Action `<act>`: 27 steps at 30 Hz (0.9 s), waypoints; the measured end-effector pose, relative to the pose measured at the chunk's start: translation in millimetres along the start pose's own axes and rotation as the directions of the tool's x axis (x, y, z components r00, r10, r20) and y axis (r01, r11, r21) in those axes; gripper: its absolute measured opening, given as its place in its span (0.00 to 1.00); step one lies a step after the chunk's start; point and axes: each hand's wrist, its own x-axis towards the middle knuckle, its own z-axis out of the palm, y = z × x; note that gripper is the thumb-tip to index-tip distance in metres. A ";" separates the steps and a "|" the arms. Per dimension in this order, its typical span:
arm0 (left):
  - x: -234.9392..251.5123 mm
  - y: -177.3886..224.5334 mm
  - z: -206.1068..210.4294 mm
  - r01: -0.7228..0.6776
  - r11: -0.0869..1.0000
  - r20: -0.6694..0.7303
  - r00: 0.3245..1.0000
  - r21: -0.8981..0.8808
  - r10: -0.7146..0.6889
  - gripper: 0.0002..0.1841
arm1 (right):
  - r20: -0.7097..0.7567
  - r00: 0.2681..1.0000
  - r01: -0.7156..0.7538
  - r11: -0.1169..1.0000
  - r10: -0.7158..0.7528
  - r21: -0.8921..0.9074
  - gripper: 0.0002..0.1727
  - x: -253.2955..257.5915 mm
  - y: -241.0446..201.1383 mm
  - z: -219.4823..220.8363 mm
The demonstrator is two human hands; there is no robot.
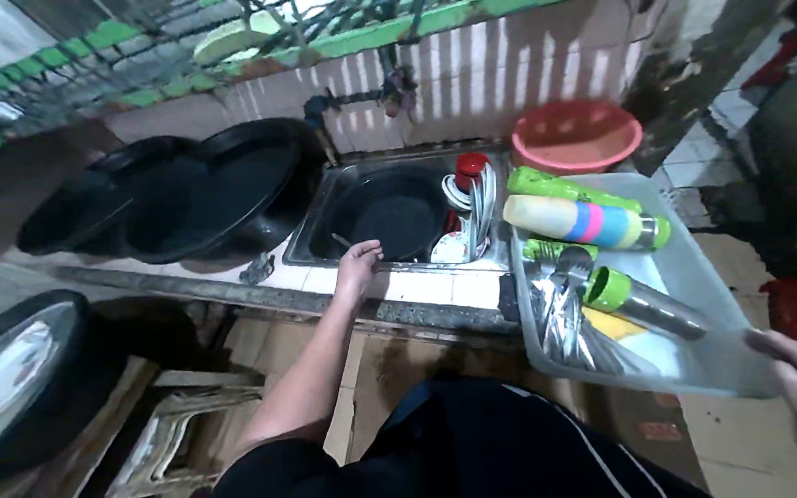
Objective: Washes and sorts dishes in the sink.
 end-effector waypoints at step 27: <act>42.5 48.7 47.4 -0.507 0.855 0.541 0.752 0.108 0.377 0.14 | -0.082 0.840 -0.537 0.844 0.536 0.013 0.45 93.6 -41.2 82.2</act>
